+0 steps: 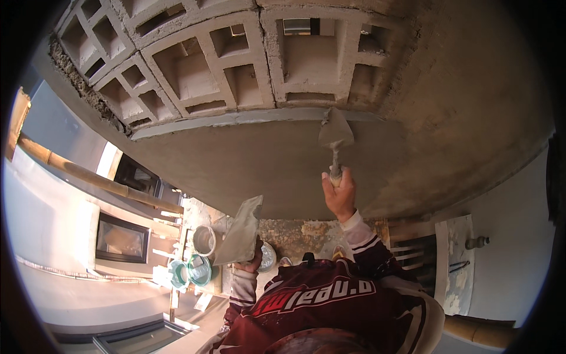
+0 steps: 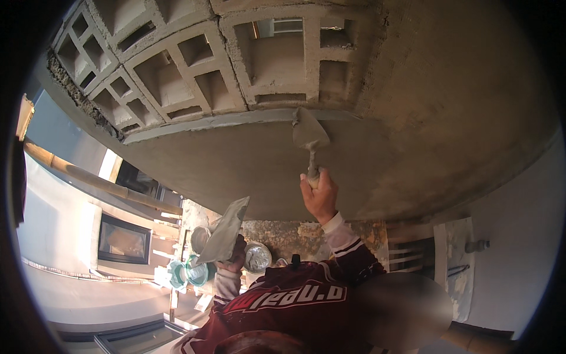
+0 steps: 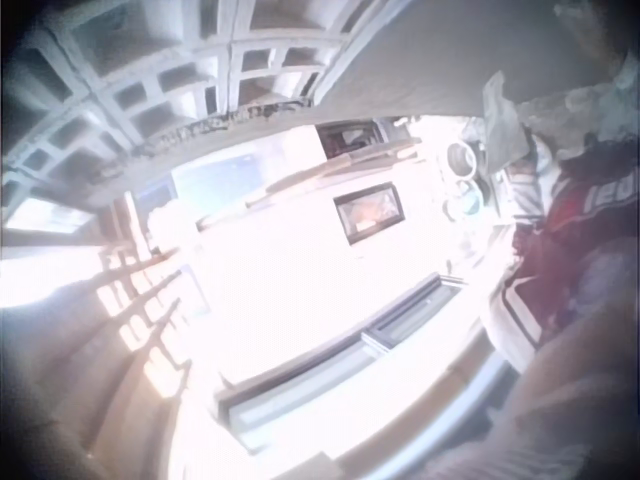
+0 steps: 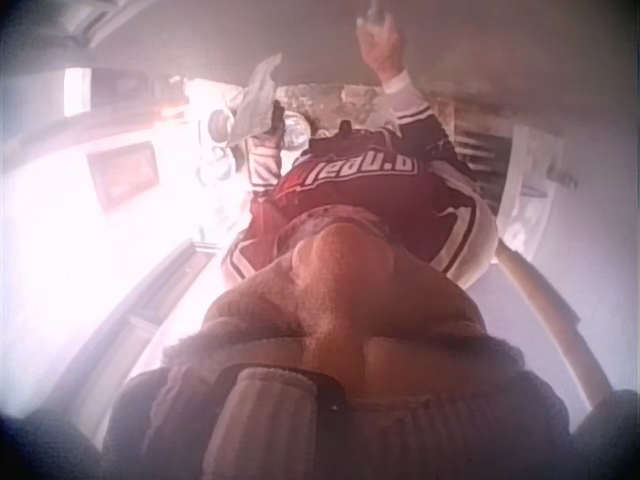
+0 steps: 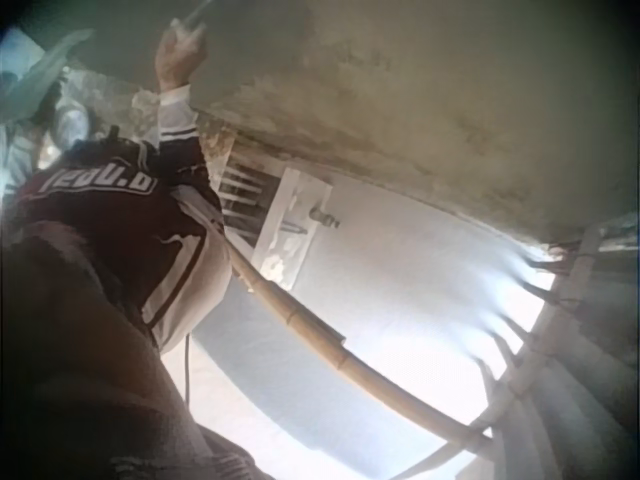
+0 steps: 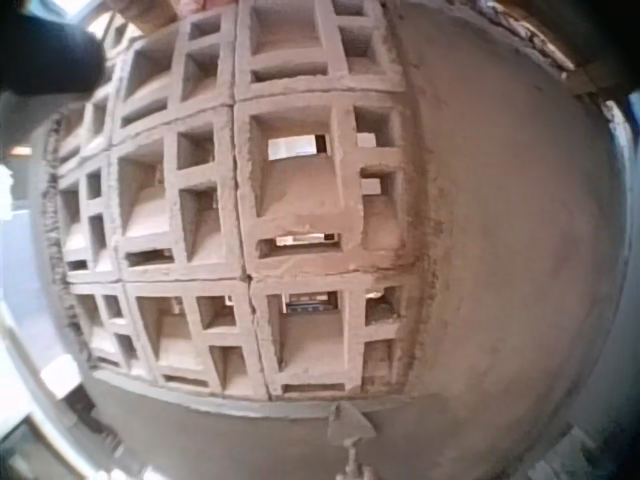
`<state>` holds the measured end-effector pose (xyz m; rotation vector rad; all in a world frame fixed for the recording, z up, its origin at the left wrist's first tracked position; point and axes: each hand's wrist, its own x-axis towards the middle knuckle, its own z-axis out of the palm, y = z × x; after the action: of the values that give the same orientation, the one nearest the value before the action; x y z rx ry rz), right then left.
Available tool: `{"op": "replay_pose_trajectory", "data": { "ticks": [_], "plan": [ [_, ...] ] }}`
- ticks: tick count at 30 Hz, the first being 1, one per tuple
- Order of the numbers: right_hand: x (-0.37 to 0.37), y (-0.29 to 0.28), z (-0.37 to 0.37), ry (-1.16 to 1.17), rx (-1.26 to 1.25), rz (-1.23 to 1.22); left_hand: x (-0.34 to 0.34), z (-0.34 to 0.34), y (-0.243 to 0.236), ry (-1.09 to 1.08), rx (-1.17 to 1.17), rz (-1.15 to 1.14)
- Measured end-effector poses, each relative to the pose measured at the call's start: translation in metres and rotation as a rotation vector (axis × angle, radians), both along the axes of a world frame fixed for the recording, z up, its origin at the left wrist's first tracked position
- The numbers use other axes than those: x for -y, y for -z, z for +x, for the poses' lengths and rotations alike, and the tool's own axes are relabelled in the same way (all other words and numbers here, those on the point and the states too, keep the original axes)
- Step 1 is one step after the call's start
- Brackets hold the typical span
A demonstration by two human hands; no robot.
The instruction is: The person scoops plaster from a bucket using a trowel and applies it to a hollow block wall. They use a hawk to hold the plaster and a trowel to spread and smooth the surface, working on the upper section of the wall.
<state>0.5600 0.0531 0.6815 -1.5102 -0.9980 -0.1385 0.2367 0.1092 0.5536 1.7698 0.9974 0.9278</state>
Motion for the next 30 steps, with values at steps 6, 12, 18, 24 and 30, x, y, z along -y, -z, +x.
{"op": "replay_pose_trajectory", "data": {
  "ticks": [6,12,18,24,30],
  "plan": [
    [-0.012,0.001,-0.015,-0.038,0.036,-0.047,-0.007,-0.011,0.030,-0.096,-0.557,0.465],
    [-0.028,0.015,-0.026,-0.048,0.135,-0.096,-0.006,-0.016,0.041,-0.086,-0.502,0.180],
    [-0.027,0.023,-0.037,-0.106,0.209,-0.112,-0.004,-0.011,0.023,-0.137,-0.416,0.537],
    [-0.029,-0.001,-0.039,-0.069,0.025,-0.024,-0.004,-0.028,0.053,-0.099,-0.583,0.485],
    [-0.043,0.002,-0.050,-0.037,0.096,-0.060,-0.005,-0.037,0.029,0.280,1.593,-1.318]
  ]
}}
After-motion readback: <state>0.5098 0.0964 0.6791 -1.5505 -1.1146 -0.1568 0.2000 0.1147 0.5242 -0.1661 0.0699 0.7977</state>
